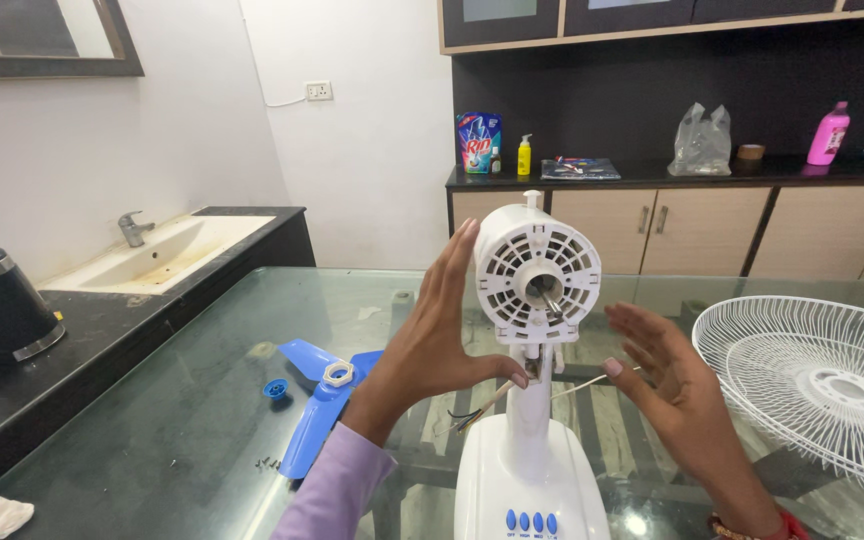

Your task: The person uses a screwdriver to loosen and remove screws from the rear motor housing of a white table fan. They detach the housing, set it aside, and then repeatedly loosen and tighten the same screws without fully reassembling the fan.

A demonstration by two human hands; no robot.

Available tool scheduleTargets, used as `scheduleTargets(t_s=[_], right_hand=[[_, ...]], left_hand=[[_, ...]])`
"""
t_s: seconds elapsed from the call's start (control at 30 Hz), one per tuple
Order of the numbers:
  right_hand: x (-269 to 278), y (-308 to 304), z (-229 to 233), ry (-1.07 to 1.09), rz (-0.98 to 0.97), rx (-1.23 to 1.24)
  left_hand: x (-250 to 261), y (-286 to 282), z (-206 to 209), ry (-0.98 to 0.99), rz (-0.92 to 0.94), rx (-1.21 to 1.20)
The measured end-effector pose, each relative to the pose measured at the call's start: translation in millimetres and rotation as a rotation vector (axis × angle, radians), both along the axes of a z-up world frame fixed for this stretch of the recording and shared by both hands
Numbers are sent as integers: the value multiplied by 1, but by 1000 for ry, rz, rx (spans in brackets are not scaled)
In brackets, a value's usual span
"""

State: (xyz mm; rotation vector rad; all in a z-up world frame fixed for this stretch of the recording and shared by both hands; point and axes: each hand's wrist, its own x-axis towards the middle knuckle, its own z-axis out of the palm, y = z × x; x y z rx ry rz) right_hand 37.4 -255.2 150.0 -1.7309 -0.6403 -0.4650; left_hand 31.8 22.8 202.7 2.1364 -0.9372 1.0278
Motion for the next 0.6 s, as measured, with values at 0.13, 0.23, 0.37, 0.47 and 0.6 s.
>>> scheduleTargets(t_s=[0.13, 0.23, 0.37, 0.47, 0.6], right_hand=[[1, -3, 0, 0, -5, 23], [3, -5, -3, -21, -35, 22], [5, -3, -14, -105, -112, 118], [3, -1, -22, -151, -189, 177], [-5, 12, -24, -199, -248, 67]], left_hand=[[0, 11, -23, 97, 45, -93], [0, 16, -44, 122, 33, -165], [0, 22, -74, 140, 45, -258], [0, 29, -97, 166, 119, -308], [-8, 49, -127, 165, 240, -336]])
